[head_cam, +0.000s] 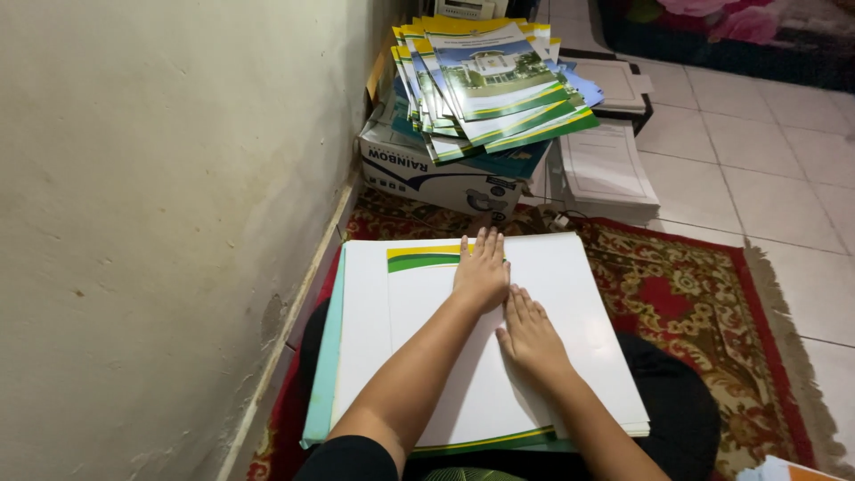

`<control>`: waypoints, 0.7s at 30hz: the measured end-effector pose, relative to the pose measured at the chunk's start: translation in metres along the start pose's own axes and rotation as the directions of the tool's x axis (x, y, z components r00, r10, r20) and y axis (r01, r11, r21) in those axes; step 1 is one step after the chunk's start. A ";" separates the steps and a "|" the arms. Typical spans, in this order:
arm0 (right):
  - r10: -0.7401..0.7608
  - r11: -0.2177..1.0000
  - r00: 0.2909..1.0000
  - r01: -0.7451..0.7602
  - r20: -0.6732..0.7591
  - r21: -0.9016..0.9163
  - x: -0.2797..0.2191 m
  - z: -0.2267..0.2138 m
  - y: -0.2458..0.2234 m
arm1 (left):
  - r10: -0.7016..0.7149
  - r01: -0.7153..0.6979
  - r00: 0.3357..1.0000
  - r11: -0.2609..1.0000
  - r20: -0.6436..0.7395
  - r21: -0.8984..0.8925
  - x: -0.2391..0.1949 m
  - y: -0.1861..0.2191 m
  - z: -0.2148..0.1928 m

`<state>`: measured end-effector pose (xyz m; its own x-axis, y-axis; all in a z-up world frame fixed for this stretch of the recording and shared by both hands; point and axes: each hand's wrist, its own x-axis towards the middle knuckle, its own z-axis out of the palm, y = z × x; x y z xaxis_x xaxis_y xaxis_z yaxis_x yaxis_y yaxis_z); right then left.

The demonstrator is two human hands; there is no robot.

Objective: Manually folding printed sheets of paper into brochures and creasing them by hand while sitting on a rug.

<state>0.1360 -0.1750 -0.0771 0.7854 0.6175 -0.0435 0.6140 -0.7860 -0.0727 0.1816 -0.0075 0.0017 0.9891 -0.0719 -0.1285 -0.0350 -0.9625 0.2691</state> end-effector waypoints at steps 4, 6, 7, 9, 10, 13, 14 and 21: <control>0.022 0.999 1.000 -0.022 -0.008 0.047 -0.053 -0.015 -0.021 | 0.014 -0.015 0.999 1.000 -0.031 -0.013 0.006 -0.004 0.007; -0.079 0.996 0.972 0.070 -0.221 -0.047 -0.091 0.001 -0.023 | 0.003 -0.003 1.000 1.000 -0.019 -0.010 0.006 -0.003 0.008; -0.073 0.997 0.973 0.064 -0.220 -0.049 -0.109 0.003 -0.022 | 0.009 -0.010 1.000 1.000 -0.018 -0.012 0.004 0.000 0.009; -0.082 0.994 0.955 0.059 -0.286 -0.090 -0.132 0.007 -0.021 | -0.006 0.005 1.000 1.000 -0.027 -0.021 0.005 -0.001 0.005; -0.087 0.994 0.953 0.063 -0.291 -0.090 -0.130 0.009 -0.019 | -0.009 0.009 0.999 1.000 -0.032 -0.018 0.005 -0.002 0.006; -0.088 0.982 0.970 0.047 -0.226 -0.183 -0.116 0.016 -0.008 | -0.002 0.001 0.999 1.000 -0.053 -0.024 0.003 -0.002 0.006; -0.080 0.989 0.986 0.061 -0.145 -0.132 -0.104 0.019 -0.002 | 0.002 -0.005 0.999 0.999 -0.051 -0.046 0.001 -0.001 0.004; 0.033 0.998 0.992 -0.026 0.122 -0.057 0.026 -0.006 0.016 | -0.030 -0.111 0.816 0.972 -0.577 -0.208 0.036 -0.019 0.069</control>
